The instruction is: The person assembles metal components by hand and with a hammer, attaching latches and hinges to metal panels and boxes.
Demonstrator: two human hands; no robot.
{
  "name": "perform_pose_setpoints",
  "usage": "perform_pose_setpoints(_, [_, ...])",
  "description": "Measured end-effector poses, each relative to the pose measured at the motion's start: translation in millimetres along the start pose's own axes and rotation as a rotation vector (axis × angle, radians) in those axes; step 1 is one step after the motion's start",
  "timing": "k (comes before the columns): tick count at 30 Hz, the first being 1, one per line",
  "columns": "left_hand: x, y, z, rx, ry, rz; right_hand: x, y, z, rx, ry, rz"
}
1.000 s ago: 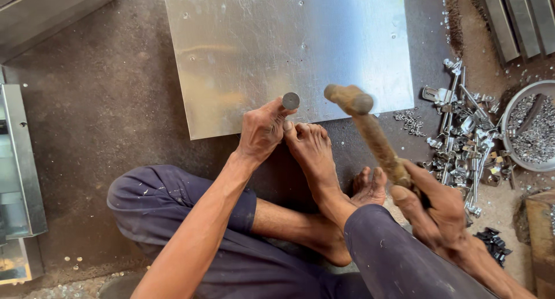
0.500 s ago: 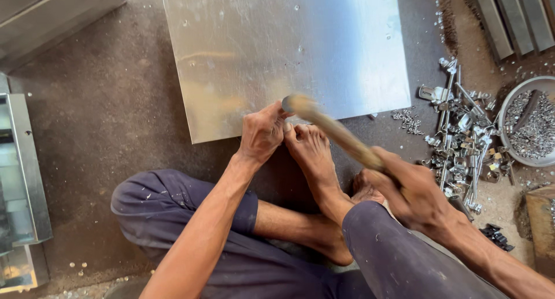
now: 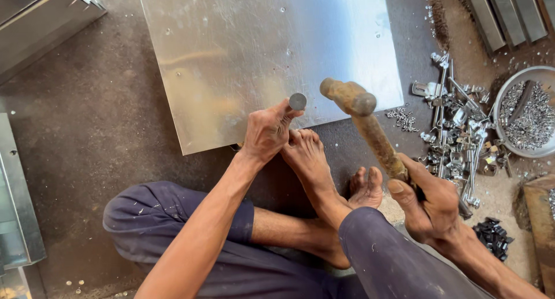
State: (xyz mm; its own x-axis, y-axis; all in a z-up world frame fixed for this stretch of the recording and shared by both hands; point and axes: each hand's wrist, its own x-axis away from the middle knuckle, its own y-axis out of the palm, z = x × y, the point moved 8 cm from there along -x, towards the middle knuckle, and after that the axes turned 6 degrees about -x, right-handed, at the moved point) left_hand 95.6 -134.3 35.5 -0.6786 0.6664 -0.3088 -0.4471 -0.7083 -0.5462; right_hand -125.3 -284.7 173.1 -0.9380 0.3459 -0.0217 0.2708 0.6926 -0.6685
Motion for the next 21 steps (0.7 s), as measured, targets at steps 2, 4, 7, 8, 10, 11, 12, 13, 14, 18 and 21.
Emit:
perform_pose_setpoints(2, [1.7,-0.2,-0.1,0.022,0.020,0.003,0.0,-5.1,-2.4,-0.001,-0.036,0.057])
perform_pose_setpoints(4, [3.3,3.0,-4.7,0.015,-0.012,-0.030,1.0,-2.9,-1.5,-0.005,-0.079,0.074])
perform_pose_setpoints(7, [3.8,7.7,-4.3,0.002,-0.038,-0.061,4.3,12.3,18.7,0.001,0.041,-0.035])
perform_pose_setpoints(8, [-1.3,3.7,0.0,0.020,0.020,-0.014,3.5,21.6,36.3,0.009,0.201,-0.124])
perform_pose_setpoints(10, [-5.1,-0.7,1.5,0.078,0.047,0.027,1.7,24.8,47.2,0.010,0.231,-0.123])
perform_pose_setpoints(11, [-3.8,-0.6,-1.2,0.118,0.016,0.023,0.9,20.0,40.4,0.004,0.102,-0.034])
perform_pose_setpoints(12, [0.9,-1.5,-3.9,0.158,-0.023,0.012,3.9,16.8,32.6,-0.006,-0.022,0.050])
perform_pose_setpoints(13, [5.7,1.3,-4.4,0.057,-0.046,-0.055,7.0,24.6,35.7,-0.035,0.000,-0.011])
perform_pose_setpoints(14, [3.9,5.0,-4.5,-0.043,-0.056,-0.118,6.7,29.8,39.1,-0.057,0.015,-0.060])
perform_pose_setpoints(18, [-20.5,-7.5,5.5,0.299,-0.015,0.074,3.2,29.3,51.2,-0.043,0.107,-0.110])
perform_pose_setpoints(21, [-32.7,7.8,2.1,0.220,-0.088,0.001,9.7,21.4,56.2,-0.028,0.195,-0.024])
